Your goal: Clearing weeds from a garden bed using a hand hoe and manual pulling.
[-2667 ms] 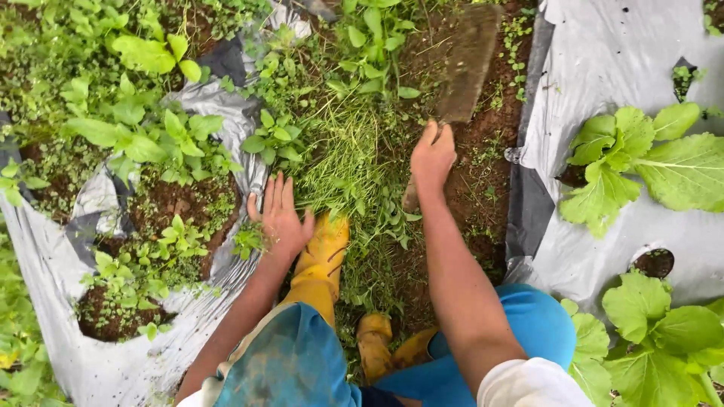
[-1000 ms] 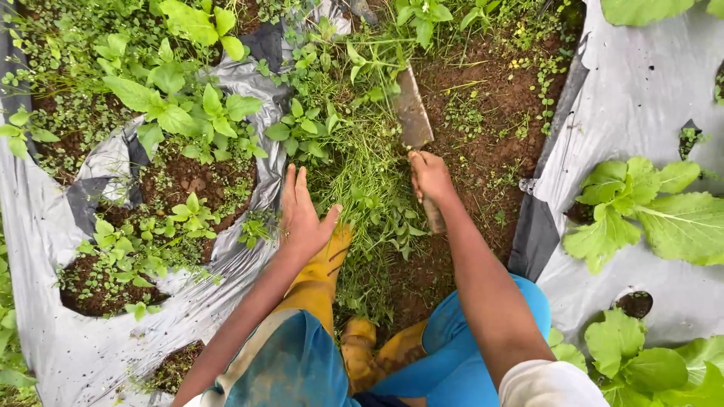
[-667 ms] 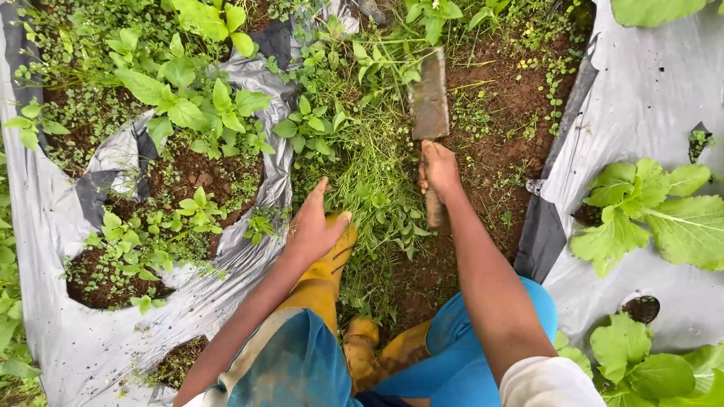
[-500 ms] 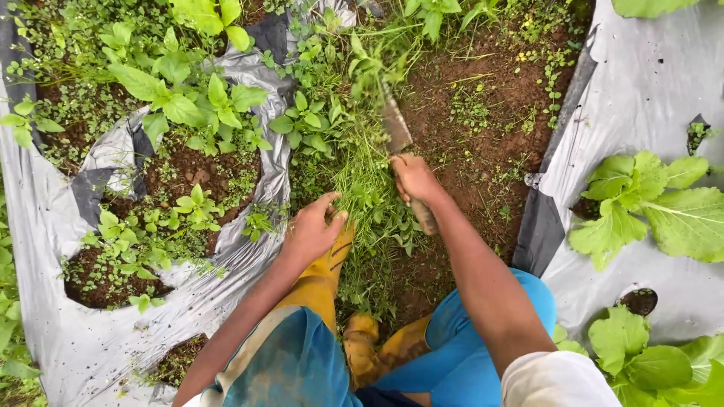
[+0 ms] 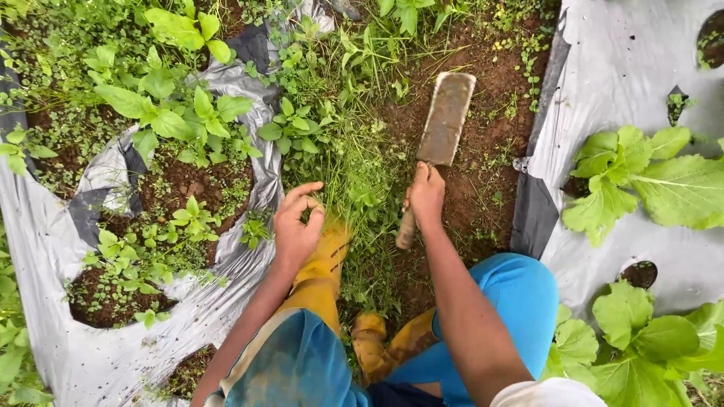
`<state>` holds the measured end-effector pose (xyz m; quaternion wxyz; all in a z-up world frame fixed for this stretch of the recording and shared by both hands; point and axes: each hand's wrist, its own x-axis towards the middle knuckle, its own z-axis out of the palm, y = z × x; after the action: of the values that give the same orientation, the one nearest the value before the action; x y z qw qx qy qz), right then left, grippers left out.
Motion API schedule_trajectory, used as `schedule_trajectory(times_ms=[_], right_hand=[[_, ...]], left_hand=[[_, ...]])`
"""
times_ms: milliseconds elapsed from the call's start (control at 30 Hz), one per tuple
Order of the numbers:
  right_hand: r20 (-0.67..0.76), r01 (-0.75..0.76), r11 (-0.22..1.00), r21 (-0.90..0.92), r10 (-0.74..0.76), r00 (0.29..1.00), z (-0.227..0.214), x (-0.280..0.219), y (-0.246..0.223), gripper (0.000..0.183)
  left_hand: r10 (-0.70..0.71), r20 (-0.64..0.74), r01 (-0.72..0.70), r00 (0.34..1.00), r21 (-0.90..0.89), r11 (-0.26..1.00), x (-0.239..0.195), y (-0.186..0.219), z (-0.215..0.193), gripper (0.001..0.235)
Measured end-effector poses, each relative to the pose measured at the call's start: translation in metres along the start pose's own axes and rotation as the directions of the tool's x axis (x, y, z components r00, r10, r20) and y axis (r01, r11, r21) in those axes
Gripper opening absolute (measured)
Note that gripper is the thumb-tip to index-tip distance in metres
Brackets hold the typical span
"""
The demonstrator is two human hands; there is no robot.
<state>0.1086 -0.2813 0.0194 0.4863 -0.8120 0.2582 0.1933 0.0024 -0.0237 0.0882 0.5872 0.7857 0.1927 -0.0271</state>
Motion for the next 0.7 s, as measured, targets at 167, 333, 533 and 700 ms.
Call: schedule_trajectory(times_ms=[167,333,533,700], right_hand=[[0.211,-0.071,0.997,-0.043,0.079,0.974,-0.005,-0.014,0.012,0.037],[0.131,-0.108,0.994,0.023,0.104,0.986,0.006,0.029,0.063,0.036],[0.251,-0.112,0.994,-0.002,0.109,0.962,0.013,0.006,0.034,0.036],[0.271,-0.15,0.989,-0.009,0.147,0.951,0.019,0.009,0.05,0.036]], left_hand=[[0.046,0.045,-0.033,0.998,-0.248,0.968,-0.004,-0.003,0.008,0.02],[-0.084,0.131,0.111,0.988,-0.219,0.969,-0.007,0.003,0.002,0.027],[-0.159,0.073,0.167,0.985,-0.125,0.978,-0.002,0.008,-0.006,0.014],[0.102,0.02,-0.104,0.995,0.158,0.982,-0.013,-0.015,-0.009,0.025]])
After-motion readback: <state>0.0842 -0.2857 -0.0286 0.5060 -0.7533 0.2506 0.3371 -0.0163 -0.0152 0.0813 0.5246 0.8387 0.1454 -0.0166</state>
